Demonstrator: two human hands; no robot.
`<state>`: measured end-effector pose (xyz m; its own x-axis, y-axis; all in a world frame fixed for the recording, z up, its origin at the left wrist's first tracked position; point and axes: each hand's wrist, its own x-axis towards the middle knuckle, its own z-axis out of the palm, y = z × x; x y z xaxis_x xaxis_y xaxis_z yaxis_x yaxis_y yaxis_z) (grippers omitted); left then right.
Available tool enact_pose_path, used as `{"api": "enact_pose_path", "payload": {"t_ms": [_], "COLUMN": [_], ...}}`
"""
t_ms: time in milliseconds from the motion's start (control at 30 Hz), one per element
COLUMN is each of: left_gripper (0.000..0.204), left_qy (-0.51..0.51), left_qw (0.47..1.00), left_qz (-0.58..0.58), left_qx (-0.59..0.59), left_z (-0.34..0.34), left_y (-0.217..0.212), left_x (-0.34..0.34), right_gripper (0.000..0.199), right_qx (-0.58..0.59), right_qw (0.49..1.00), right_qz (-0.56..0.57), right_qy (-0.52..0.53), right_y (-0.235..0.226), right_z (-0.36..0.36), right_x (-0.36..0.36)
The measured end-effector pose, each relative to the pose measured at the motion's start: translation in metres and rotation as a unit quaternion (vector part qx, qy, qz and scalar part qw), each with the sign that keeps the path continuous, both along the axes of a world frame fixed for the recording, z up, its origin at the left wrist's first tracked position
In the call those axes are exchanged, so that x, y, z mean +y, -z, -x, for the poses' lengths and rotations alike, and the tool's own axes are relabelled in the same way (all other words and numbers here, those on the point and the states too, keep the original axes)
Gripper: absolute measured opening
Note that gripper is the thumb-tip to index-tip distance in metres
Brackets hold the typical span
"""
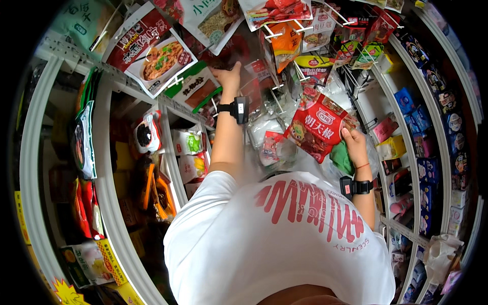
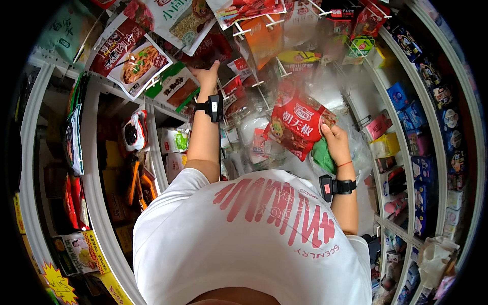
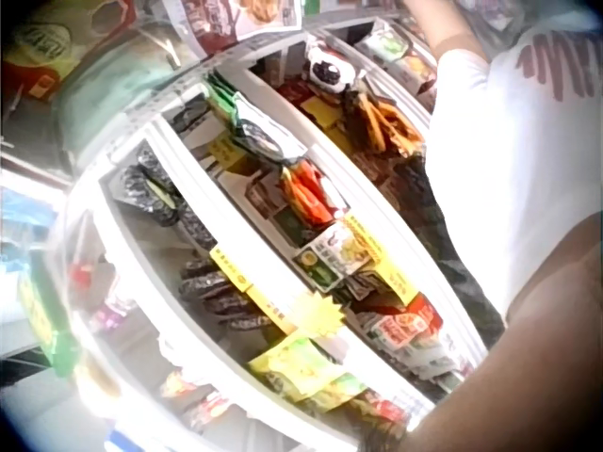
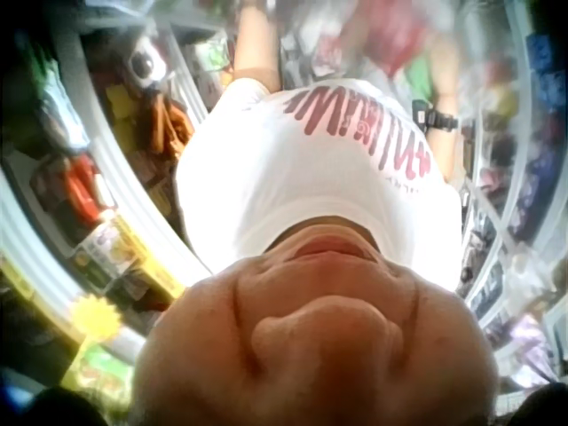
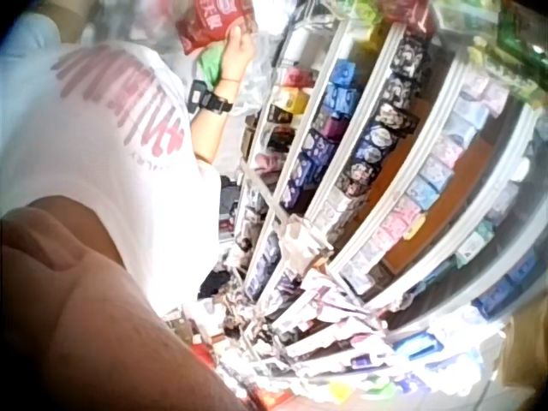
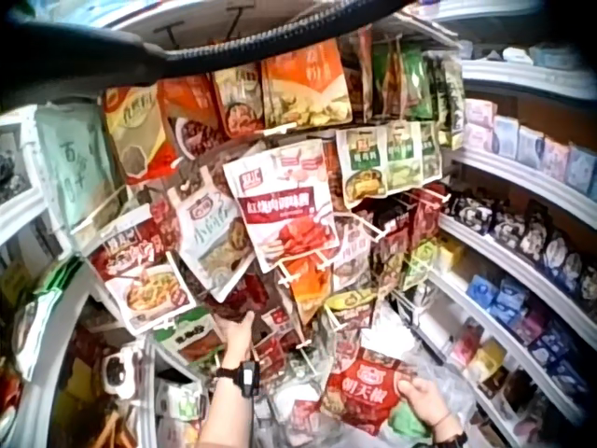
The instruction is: The person wipes the front of various packaged food items on a store shelf using a green cloth. They handle multiple red and orange snack packets, cleaning the surface of each one individually before placing them back on the shelf.
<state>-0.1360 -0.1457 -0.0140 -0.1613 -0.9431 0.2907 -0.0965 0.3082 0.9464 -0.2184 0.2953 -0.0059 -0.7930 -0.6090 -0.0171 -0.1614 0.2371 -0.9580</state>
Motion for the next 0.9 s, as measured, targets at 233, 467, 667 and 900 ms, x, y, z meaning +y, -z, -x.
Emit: {"api": "enact_pose_path", "payload": {"t_ms": [233, 467, 667, 900], "left_gripper": [0.118, 0.086, 0.045, 0.031], "left_qy": [-0.082, 0.024, 0.106, 0.14], "left_qw": [0.989, 0.982, 0.981, 0.963], "left_qz": [0.111, -0.044, 0.011, -0.045], "left_qx": [0.055, 0.18, 0.162, 0.224], "left_z": [0.011, 0.016, 0.012, 0.004], "left_y": [0.018, -0.014, -0.004, -0.015], "left_x": [-0.061, 0.015, 0.019, 0.031], "right_gripper": [0.028, 0.028, 0.028, 0.028], "right_qx": [-0.031, -0.05, -0.04, -0.048], "right_qw": [0.998, 0.997, 0.999, 0.997], "right_qz": [0.035, 0.05, 0.037, 0.04], "right_qy": [0.038, 0.031, -0.004, -0.05], "right_y": [0.008, 0.006, -0.006, -0.008], "right_z": [0.003, 0.005, 0.01, 0.013], "right_x": [0.01, 0.011, 0.008, 0.014]}}
